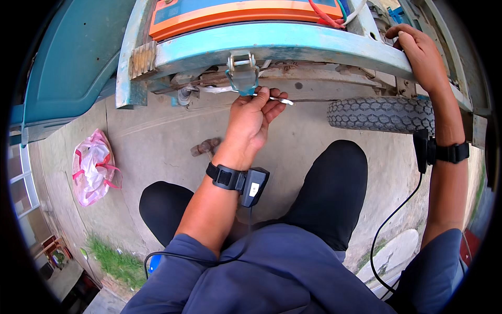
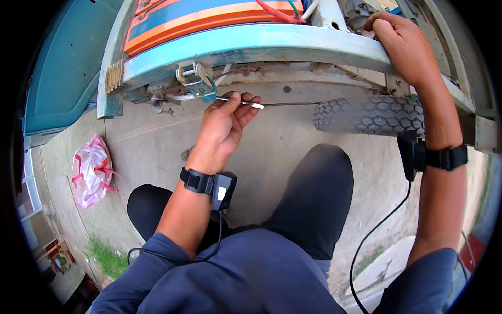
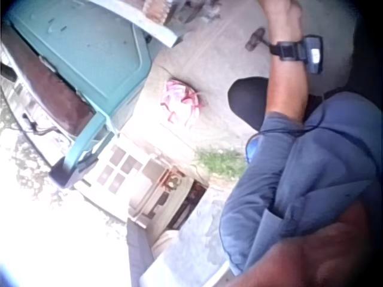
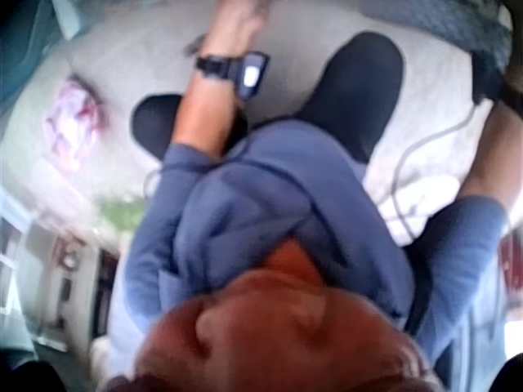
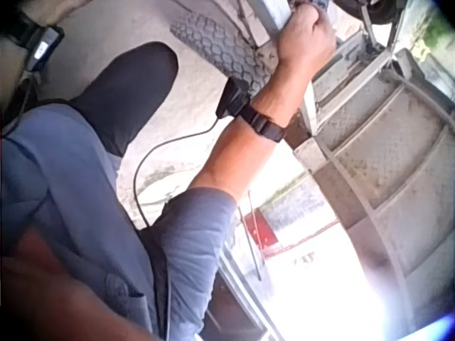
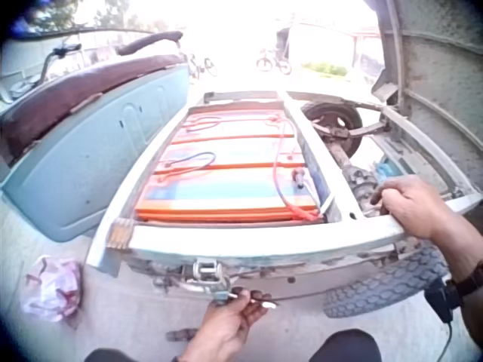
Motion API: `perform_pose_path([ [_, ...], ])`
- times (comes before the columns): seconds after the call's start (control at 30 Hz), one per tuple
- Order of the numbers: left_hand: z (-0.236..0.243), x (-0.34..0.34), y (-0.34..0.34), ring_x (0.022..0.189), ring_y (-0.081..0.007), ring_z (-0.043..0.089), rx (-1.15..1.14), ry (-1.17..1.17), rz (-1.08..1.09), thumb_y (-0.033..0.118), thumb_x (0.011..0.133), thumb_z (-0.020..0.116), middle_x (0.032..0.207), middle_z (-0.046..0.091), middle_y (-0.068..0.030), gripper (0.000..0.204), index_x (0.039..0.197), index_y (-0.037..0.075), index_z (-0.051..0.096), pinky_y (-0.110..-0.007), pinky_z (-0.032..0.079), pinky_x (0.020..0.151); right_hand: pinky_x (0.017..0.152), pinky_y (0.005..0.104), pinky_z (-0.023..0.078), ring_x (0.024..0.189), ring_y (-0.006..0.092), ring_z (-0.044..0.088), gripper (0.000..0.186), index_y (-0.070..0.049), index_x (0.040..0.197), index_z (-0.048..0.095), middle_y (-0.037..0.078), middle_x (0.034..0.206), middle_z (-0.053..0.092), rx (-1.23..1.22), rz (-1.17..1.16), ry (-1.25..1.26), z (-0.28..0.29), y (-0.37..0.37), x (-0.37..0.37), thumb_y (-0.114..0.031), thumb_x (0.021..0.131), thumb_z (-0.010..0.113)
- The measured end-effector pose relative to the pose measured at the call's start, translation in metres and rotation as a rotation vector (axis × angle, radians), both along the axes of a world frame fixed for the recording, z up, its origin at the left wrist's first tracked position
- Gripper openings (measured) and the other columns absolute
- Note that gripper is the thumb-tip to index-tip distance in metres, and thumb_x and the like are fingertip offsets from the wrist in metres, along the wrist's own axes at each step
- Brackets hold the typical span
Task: The person kneels on the ground and uses a wrench to tighten a bolt on the undercarriage of a light blue three-wheeled vehicle. The person holds the vehicle frame with one hand while turning the wrench with the other.
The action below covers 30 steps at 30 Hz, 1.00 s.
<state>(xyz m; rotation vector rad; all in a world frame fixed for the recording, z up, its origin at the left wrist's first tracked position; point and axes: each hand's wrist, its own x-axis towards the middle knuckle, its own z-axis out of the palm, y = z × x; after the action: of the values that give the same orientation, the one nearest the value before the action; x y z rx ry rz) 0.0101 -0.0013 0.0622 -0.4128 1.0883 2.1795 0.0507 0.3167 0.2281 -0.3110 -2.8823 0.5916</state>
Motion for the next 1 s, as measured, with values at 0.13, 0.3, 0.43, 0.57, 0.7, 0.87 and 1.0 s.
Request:
perform_pose_path([
  [0.13, 0.008, 0.000, -0.002, 0.104, -0.0312, 0.067, -0.029, -0.020, 0.010, 0.010, 0.100, 0.052, 0.100, 0.064, -0.0125, 0.012, 0.101, 0.000, 0.057, -0.040, 0.058, 0.087, 0.077, 0.0332, 0.049, 0.078, 0.0233, 0.063, 0.040, -0.001, 0.098, 0.070, 0.014, 0.085, 0.068, 0.045, -0.012, 0.020, 0.000, -0.001, -0.001, -0.030, 0.088, 0.045],
  [0.3, 0.022, -0.009, -0.014, 0.100, -0.0287, 0.068, 0.130, -0.040, -0.004, 0.012, 0.100, 0.052, 0.106, 0.066, -0.0189, 0.016, 0.102, -0.002, 0.059, -0.036, 0.060, 0.085, 0.079, 0.0332, 0.049, 0.082, 0.0262, 0.065, 0.040, -0.001, 0.099, 0.070, 0.016, 0.086, 0.068, 0.046, -0.049, 0.027, -0.002, 0.007, 0.003, -0.030, 0.086, 0.045],
  [0.43, 0.033, -0.010, -0.041, 0.098, -0.0272, 0.069, 0.282, -0.106, 0.005, 0.013, 0.100, 0.049, 0.108, 0.067, -0.0211, 0.023, 0.108, -0.006, 0.059, -0.034, 0.060, 0.086, 0.077, 0.0326, 0.047, 0.080, 0.0246, 0.062, 0.040, -0.002, 0.100, 0.069, 0.014, 0.084, 0.066, 0.089, -0.029, 0.029, -0.001, 0.002, 0.002, -0.030, 0.087, 0.044],
  [0.57, 0.022, -0.011, -0.047, 0.102, -0.0270, 0.067, 0.419, -0.091, -0.010, 0.012, 0.100, 0.050, 0.106, 0.067, -0.0184, 0.022, 0.108, -0.006, 0.060, -0.034, 0.060, 0.088, 0.078, 0.0329, 0.047, 0.080, 0.0252, 0.062, 0.040, -0.003, 0.100, 0.070, 0.014, 0.086, 0.066, 0.097, -0.021, 0.045, -0.001, -0.002, 0.002, -0.030, 0.087, 0.044],
  [0.7, 0.019, 0.001, -0.032, 0.108, -0.0287, 0.066, 0.405, -0.074, 0.083, 0.011, 0.100, 0.051, 0.108, 0.067, -0.0151, 0.019, 0.109, -0.004, 0.058, -0.036, 0.060, 0.088, 0.080, 0.0342, 0.049, 0.083, 0.0290, 0.065, 0.041, -0.004, 0.100, 0.070, 0.017, 0.091, 0.069, 0.106, -0.008, 0.036, -0.002, -0.002, 0.002, -0.032, 0.086, 0.044],
  [0.87, -0.002, 0.010, -0.010, 0.105, -0.0290, 0.067, 0.063, 0.005, 0.067, 0.011, 0.099, 0.055, 0.104, 0.068, -0.0146, 0.010, 0.101, 0.002, 0.059, -0.038, 0.058, 0.087, 0.080, 0.0332, 0.049, 0.083, 0.0266, 0.065, 0.041, -0.003, 0.101, 0.070, 0.016, 0.090, 0.069, 0.060, 0.004, 0.020, -0.004, 0.002, 0.001, -0.032, 0.087, 0.044],
  [1.0, -0.028, 0.011, 0.014, 0.099, -0.0275, 0.069, -0.150, 0.056, 0.084, 0.008, 0.098, 0.058, 0.102, 0.068, -0.0139, 0.004, 0.098, 0.005, 0.055, -0.037, 0.058, 0.083, 0.076, 0.0281, 0.044, 0.079, 0.0147, 0.056, 0.038, 0.000, 0.105, 0.066, 0.008, 0.084, 0.063, -0.035, 0.041, -0.018, -0.009, 0.013, 0.001, -0.027, 0.091, 0.043],
])
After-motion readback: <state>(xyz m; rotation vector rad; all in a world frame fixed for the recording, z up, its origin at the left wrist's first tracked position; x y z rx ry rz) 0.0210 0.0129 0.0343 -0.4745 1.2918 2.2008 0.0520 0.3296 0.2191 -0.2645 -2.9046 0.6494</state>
